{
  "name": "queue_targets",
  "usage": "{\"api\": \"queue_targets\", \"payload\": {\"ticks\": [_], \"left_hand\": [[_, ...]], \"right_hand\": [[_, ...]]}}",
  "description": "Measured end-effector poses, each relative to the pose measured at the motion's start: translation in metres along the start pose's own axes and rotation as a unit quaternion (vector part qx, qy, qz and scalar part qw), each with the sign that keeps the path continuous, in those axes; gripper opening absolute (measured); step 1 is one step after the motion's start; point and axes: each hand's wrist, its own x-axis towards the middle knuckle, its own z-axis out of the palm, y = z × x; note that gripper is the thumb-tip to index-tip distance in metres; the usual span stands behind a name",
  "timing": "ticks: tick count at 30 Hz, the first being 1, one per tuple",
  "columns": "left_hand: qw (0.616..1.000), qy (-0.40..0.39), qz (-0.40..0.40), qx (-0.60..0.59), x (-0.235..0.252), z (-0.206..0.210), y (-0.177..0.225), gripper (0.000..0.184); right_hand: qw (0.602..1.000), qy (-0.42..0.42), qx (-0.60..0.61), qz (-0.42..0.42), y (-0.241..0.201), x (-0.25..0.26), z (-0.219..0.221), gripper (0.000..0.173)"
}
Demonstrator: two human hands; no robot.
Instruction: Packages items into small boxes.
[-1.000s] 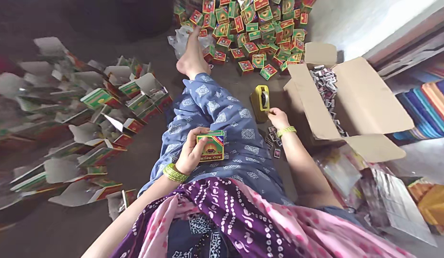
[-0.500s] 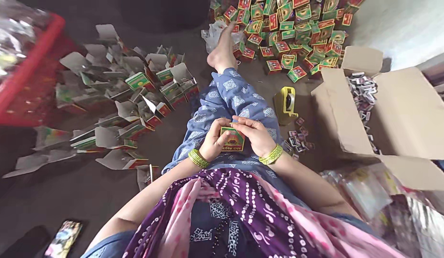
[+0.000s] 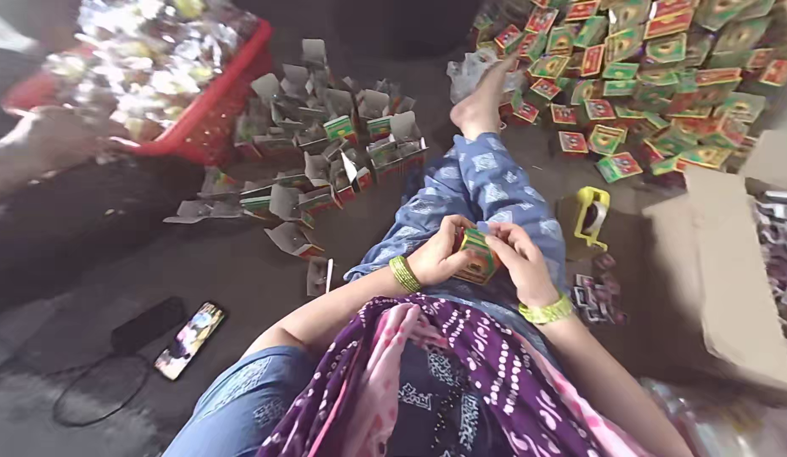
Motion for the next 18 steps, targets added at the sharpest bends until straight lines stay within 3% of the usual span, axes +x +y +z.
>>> {"api": "queue_targets", "payload": {"ticks": [3, 5, 7, 9, 11, 13, 16, 18], "left_hand": [[0.995, 0.06, -0.075, -0.009, 0.004, -0.023, 0.0, 0.043], [0.975, 0.141, -0.133, 0.105, 0.007, -0.052, 0.001, 0.039], [0.919, 0.199, -0.193, 0.28, 0.008, -0.09, 0.0, 0.032], [0.839, 0.234, -0.25, 0.424, 0.003, -0.125, -0.009, 0.036], [0.775, 0.235, -0.322, 0.49, -0.003, -0.153, -0.019, 0.037], [0.738, 0.192, -0.375, 0.528, -0.009, -0.172, -0.026, 0.037], [0.705, 0.14, -0.388, 0.577, -0.018, -0.185, -0.039, 0.028], [0.703, 0.132, -0.372, 0.592, -0.022, -0.19, -0.045, 0.026]], "right_hand": [[0.989, -0.058, -0.119, -0.064, 0.013, -0.005, -0.002, 0.048], [0.986, -0.054, -0.147, -0.054, 0.013, -0.006, -0.004, 0.054], [0.989, -0.049, -0.141, -0.025, 0.012, -0.005, -0.007, 0.057], [0.995, -0.04, -0.094, 0.011, 0.01, -0.004, -0.007, 0.054], [0.997, -0.037, -0.015, 0.06, 0.003, -0.003, -0.008, 0.05], [0.991, -0.064, 0.05, 0.109, -0.008, -0.003, -0.012, 0.048], [0.964, -0.19, 0.052, 0.177, -0.025, 0.004, -0.024, 0.052], [0.94, -0.261, -0.008, 0.219, -0.036, 0.018, -0.034, 0.058]]}}
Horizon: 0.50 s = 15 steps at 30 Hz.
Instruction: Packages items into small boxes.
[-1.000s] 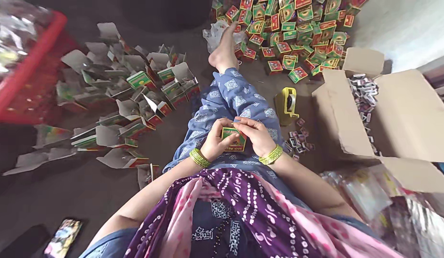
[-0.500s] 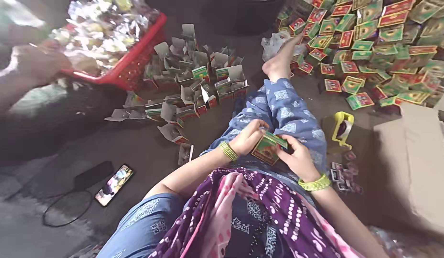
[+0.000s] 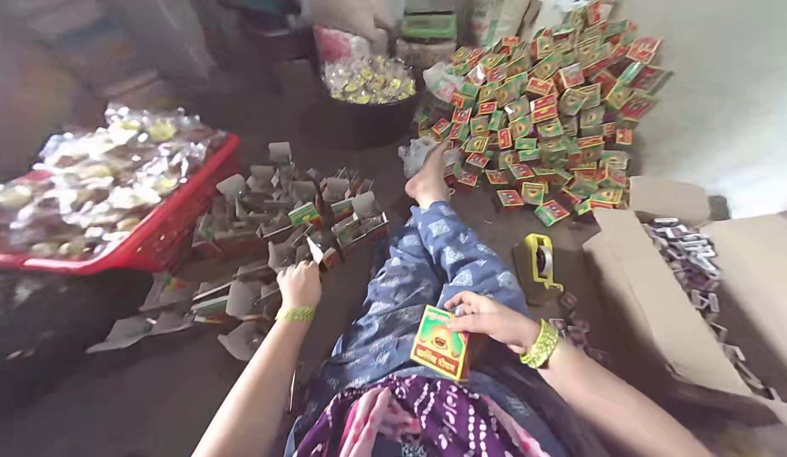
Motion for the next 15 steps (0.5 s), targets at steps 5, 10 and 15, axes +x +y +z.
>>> {"api": "queue_targets", "payload": {"ticks": [5, 10, 15], "left_hand": [[0.999, 0.047, 0.007, -0.023, -0.005, -0.005, 0.001, 0.026], [0.981, 0.128, 0.065, -0.128, -0.02, -0.02, 0.013, 0.023], [0.914, 0.251, 0.17, -0.269, -0.054, -0.056, 0.054, 0.024]], "right_hand": [[0.957, 0.253, -0.128, -0.064, -0.101, 0.01, -0.09, 0.045], [0.722, 0.482, 0.188, -0.46, -0.223, -0.016, -0.178, 0.062], [0.816, 0.408, -0.012, -0.41, -0.186, -0.007, -0.104, 0.036]]}}
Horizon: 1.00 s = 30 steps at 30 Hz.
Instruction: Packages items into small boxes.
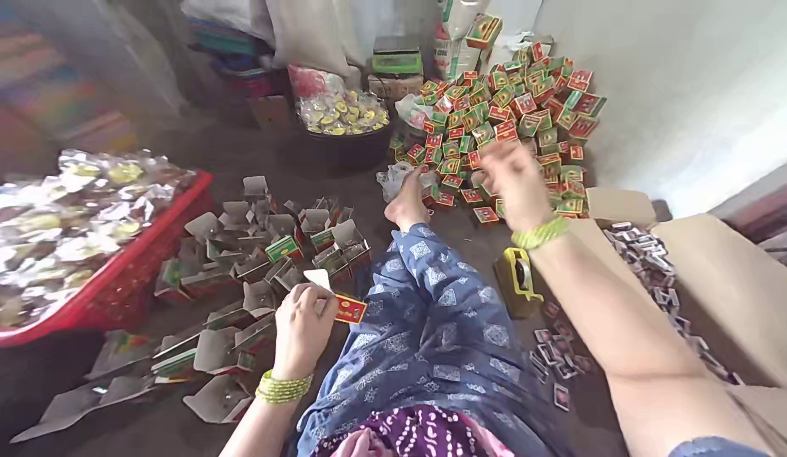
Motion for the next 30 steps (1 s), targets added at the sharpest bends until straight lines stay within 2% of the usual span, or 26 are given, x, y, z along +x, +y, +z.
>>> {"api": "queue_targets", "payload": {"ticks": [2, 4, 6, 8, 9, 11, 13, 16, 18, 20, 22, 23, 25, 26, 28, 30], "left_hand": [[0.999, 0.025, 0.028, -0.03, 0.001, -0.002, 0.028, 0.02], [0.997, 0.03, 0.052, -0.045, 0.002, -0.003, 0.057, 0.017], [0.994, 0.023, 0.077, -0.073, 0.003, -0.002, 0.087, 0.015], [0.99, 0.015, 0.1, -0.101, 0.002, 0.0, 0.115, 0.012], [0.987, 0.012, 0.109, -0.115, 0.0, 0.002, 0.128, 0.011], [0.982, 0.02, 0.13, -0.139, -0.004, 0.008, 0.147, 0.011], [0.973, 0.04, 0.151, -0.173, -0.007, 0.013, 0.155, 0.019], [0.954, 0.061, 0.185, -0.228, -0.015, 0.018, 0.15, 0.081], [0.935, 0.023, 0.172, -0.309, -0.018, 0.027, 0.142, 0.105], [0.905, -0.08, 0.132, -0.397, -0.022, 0.043, 0.133, 0.118], [0.853, -0.206, 0.076, -0.474, -0.031, 0.06, 0.127, 0.115], [0.822, -0.25, 0.062, -0.507, -0.037, 0.068, 0.124, 0.105], [0.774, -0.285, 0.041, -0.565, -0.052, 0.083, 0.122, 0.082], [0.756, -0.29, 0.026, -0.586, -0.059, 0.09, 0.122, 0.078], [0.748, -0.301, 0.006, -0.591, -0.068, 0.098, 0.12, 0.078], [0.767, -0.315, 0.002, -0.559, -0.067, 0.102, 0.116, 0.08]], "right_hand": [[0.981, -0.164, -0.104, -0.007, 0.024, -0.056, 0.029, 0.036], [0.933, -0.287, -0.217, -0.02, 0.04, -0.116, 0.055, 0.058], [0.895, -0.327, -0.3, -0.043, 0.049, -0.166, 0.072, 0.088], [0.894, -0.282, -0.34, -0.07, 0.06, -0.198, 0.083, 0.097], [0.898, -0.247, -0.352, -0.09, 0.067, -0.207, 0.086, 0.09], [0.909, -0.173, -0.355, -0.131, 0.074, -0.214, 0.081, 0.067], [0.927, -0.132, -0.328, -0.128, 0.075, -0.209, 0.065, 0.057], [0.975, -0.137, -0.167, -0.044, 0.081, -0.203, 0.034, 0.069], [0.989, -0.148, 0.01, -0.018, 0.087, -0.207, 0.02, 0.063], [0.979, -0.152, 0.133, 0.02, 0.09, -0.215, 0.012, 0.052], [0.963, -0.169, 0.202, 0.063, 0.091, -0.227, 0.006, 0.046], [0.957, -0.179, 0.218, 0.069, 0.094, -0.232, 0.005, 0.045], [0.959, -0.203, 0.191, 0.055, 0.102, -0.238, 0.005, 0.05], [0.964, -0.217, 0.145, 0.044, 0.108, -0.24, 0.003, 0.057], [0.973, -0.224, 0.04, 0.046, 0.119, -0.239, -0.011, 0.069], [0.979, -0.167, -0.027, 0.114, 0.132, -0.229, -0.033, 0.063]]}}
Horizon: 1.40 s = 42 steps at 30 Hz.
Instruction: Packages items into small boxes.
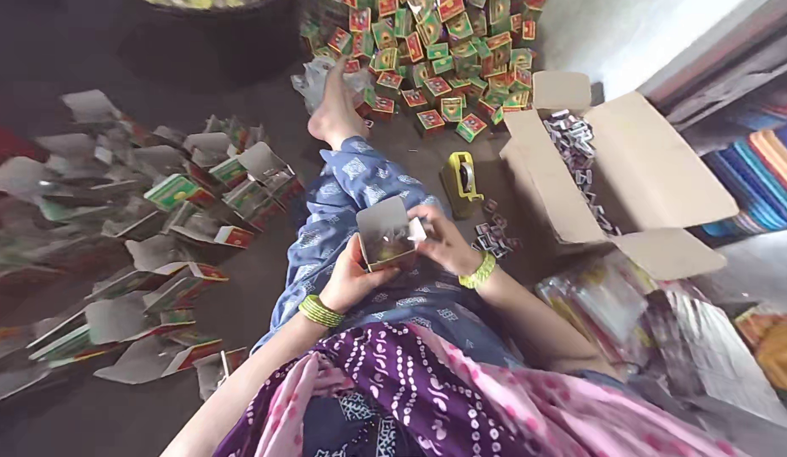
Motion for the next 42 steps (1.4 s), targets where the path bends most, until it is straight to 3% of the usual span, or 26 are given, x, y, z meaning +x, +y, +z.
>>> {"api": "queue_targets", "payload": {"ticks": [2, 4, 6, 8, 10, 13, 17, 20, 22, 24, 26, 28, 31, 35, 42], "left_hand": [[1.0, -0.002, -0.023, 0.019, 0.001, -0.005, -0.002, 0.078], [0.999, 0.0, -0.043, 0.025, 0.002, -0.008, -0.004, 0.071], [0.999, -0.003, -0.043, 0.03, 0.002, -0.01, -0.007, 0.065], [0.999, -0.007, -0.021, 0.033, 0.003, -0.011, -0.01, 0.065], [0.999, -0.006, -0.007, 0.034, 0.003, -0.013, -0.013, 0.065], [0.999, -0.003, -0.007, 0.041, 0.003, -0.014, -0.012, 0.065], [0.998, 0.015, -0.019, 0.058, 0.003, -0.014, -0.014, 0.066], [0.996, 0.027, -0.035, 0.071, 0.004, -0.014, -0.012, 0.066], [0.994, 0.04, -0.046, 0.09, 0.004, -0.014, -0.01, 0.065], [0.991, 0.053, -0.053, 0.109, 0.005, -0.013, -0.012, 0.062], [0.989, 0.06, -0.052, 0.122, 0.006, -0.013, -0.015, 0.06], [0.988, 0.066, -0.048, 0.129, 0.007, -0.011, -0.015, 0.06], [0.987, 0.07, -0.028, 0.143, 0.004, -0.009, -0.012, 0.062], [0.984, 0.075, 0.002, 0.163, 0.0, -0.013, -0.01, 0.058], [0.974, 0.072, 0.017, 0.214, -0.001, -0.014, -0.013, 0.047]], "right_hand": [[0.983, 0.127, -0.081, 0.1, 0.022, 0.007, -0.034, 0.047], [0.918, 0.195, -0.257, 0.233, 0.05, 0.011, -0.073, 0.046], [0.829, 0.118, -0.404, 0.368, 0.074, 0.007, -0.104, 0.042], [0.757, 0.035, -0.451, 0.471, 0.095, -0.002, -0.119, 0.044], [0.731, 0.014, -0.45, 0.512, 0.118, -0.012, -0.124, 0.051], [0.739, 0.043, -0.443, 0.506, 0.137, -0.022, -0.127, 0.06], [0.774, 0.075, -0.416, 0.472, 0.145, -0.024, -0.135, 0.065], [0.801, 0.105, -0.41, 0.423, 0.115, -0.012, -0.13, 0.049], [0.848, 0.192, -0.368, 0.329, 0.08, -0.006, -0.114, 0.042], [0.908, 0.274, -0.261, 0.18, 0.045, -0.003, -0.094, 0.042], [0.948, 0.274, -0.152, 0.048, 0.004, 0.0, -0.065, 0.043], [0.972, 0.212, -0.098, -0.034, -0.043, 0.001, -0.031, 0.039], [0.97, 0.151, -0.146, -0.126, -0.076, 0.002, 0.018, 0.028], [0.938, 0.127, -0.272, -0.174, -0.067, 0.005, 0.06, 0.017], [0.902, 0.024, -0.378, -0.207, -0.059, 0.001, 0.071, 0.024]]}}
